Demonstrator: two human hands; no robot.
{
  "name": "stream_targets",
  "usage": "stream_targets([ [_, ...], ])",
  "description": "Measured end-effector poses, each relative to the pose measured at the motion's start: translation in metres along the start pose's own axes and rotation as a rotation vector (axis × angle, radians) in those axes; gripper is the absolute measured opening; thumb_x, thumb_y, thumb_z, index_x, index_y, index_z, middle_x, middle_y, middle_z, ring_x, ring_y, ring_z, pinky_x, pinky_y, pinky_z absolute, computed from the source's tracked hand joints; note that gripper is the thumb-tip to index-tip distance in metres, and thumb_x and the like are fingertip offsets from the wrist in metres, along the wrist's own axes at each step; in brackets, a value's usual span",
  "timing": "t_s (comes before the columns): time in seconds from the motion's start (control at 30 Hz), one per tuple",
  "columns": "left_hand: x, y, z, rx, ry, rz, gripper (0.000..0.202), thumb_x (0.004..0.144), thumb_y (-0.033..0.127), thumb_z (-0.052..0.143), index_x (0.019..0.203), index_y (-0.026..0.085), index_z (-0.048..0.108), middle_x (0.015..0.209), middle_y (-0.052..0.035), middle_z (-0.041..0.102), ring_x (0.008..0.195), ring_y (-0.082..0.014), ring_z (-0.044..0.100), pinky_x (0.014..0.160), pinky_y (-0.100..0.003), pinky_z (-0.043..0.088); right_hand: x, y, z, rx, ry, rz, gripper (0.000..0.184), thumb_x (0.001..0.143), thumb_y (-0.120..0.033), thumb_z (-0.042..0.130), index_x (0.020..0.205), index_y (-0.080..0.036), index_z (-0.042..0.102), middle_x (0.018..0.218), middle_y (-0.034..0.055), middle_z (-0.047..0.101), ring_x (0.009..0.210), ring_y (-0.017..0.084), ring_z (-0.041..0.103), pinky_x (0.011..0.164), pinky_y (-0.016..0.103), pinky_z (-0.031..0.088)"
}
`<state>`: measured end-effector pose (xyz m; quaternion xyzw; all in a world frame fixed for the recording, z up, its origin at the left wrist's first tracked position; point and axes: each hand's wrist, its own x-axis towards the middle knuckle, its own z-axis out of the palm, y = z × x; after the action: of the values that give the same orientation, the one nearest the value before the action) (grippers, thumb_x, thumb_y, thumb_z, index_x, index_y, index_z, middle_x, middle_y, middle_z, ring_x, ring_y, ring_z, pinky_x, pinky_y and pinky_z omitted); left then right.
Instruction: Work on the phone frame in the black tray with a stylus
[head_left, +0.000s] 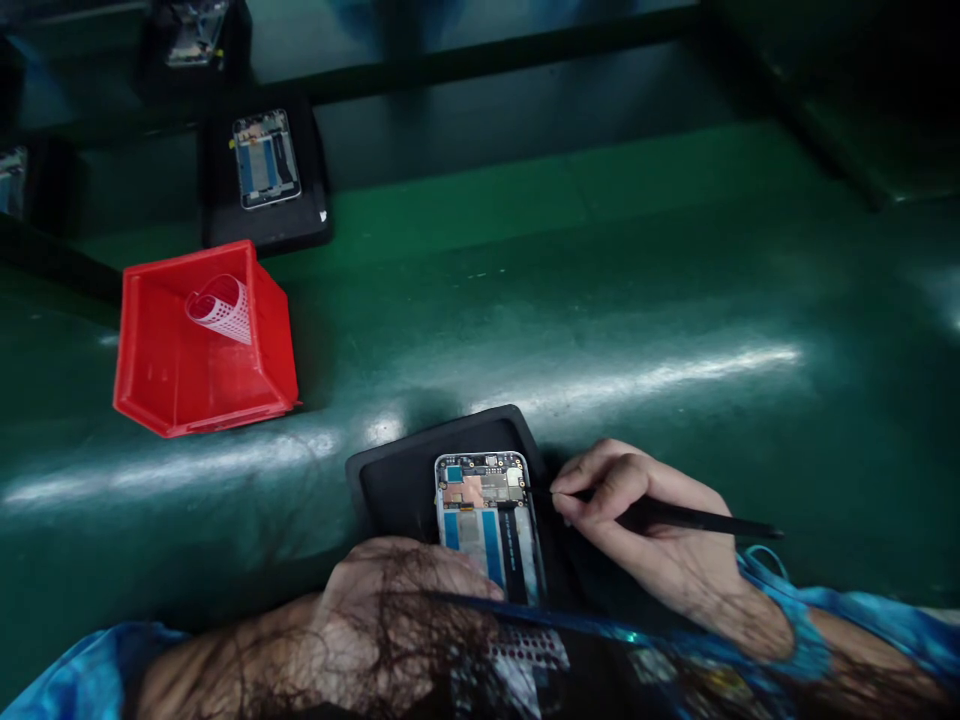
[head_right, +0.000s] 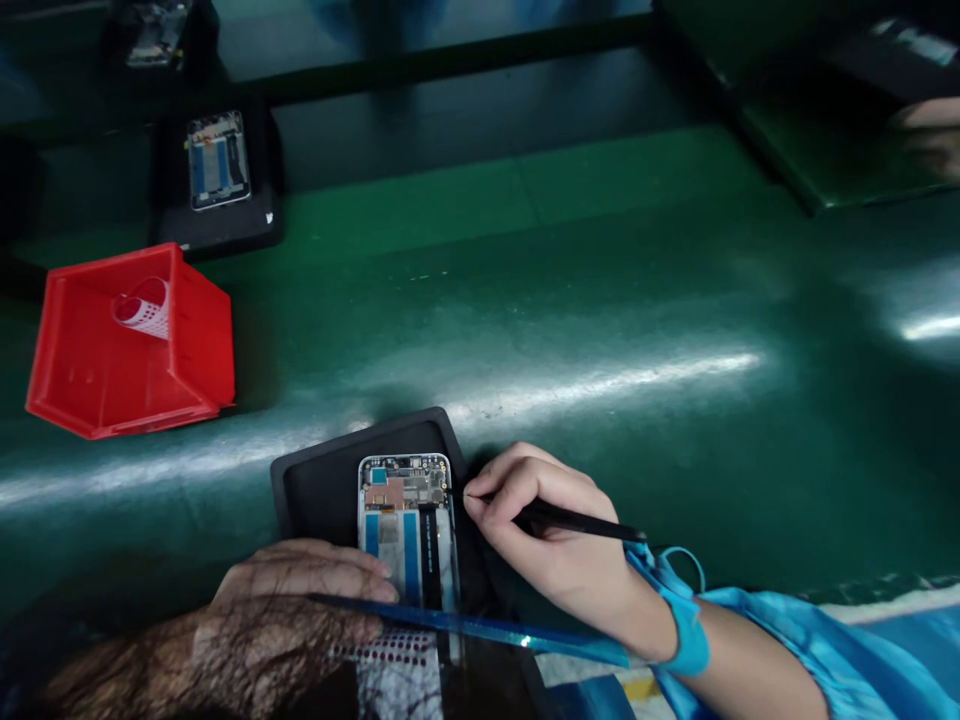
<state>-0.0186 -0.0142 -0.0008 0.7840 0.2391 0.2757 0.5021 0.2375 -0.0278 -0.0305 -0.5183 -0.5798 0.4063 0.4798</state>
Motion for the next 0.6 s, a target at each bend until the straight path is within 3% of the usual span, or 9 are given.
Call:
stream_targets([
  [0.33, 0.0, 0.0, -0.004, 0.112, -0.04, 0.062, 0.023, 0.08, 0.021, 0.052, 0.101, 0.017, 0.059, 0.101, -0.0018, 0.069, 0.102, -0.012, 0.061, 0.093, -0.016, 0.047, 0.002, 0.006, -0.006, -0.006, -0.047, -0.032, 0.029, 0.086, -0.012, 0.081, 0.067, -0.028, 0.066, 0.074, -0.0055, 0.078, 0.067, 0.012, 0.077, 0.065, 0.019, 0.065],
  [0.5, 0.005, 0.003, 0.006, 0.128, 0.244, -0.099, 0.016, 0.068, 0.015, 0.066, 0.083, 0.02, 0.067, 0.083, -0.0008, 0.075, 0.078, -0.012, 0.07, 0.076, -0.015, 0.057, 0.004, -0.008, -0.029, 0.157, 0.152, -0.091, 0.026, 0.086, -0.016, 0.091, 0.08, -0.033, 0.072, 0.083, -0.002, 0.078, 0.071, 0.016, 0.076, 0.066, 0.023, 0.07],
  [0.6, 0.01, 0.007, 0.011, 0.159, 0.334, -0.158, 0.013, 0.063, 0.014, 0.072, 0.074, 0.02, 0.07, 0.074, -0.0015, 0.076, 0.069, -0.012, 0.072, 0.068, -0.014, 0.059, -0.008, -0.024, -0.026, 0.127, 0.053, -0.199, 0.021, 0.089, -0.03, 0.091, 0.078, -0.038, 0.075, 0.071, -0.0008, 0.076, 0.053, 0.021, 0.071, 0.049, 0.032, 0.069],
])
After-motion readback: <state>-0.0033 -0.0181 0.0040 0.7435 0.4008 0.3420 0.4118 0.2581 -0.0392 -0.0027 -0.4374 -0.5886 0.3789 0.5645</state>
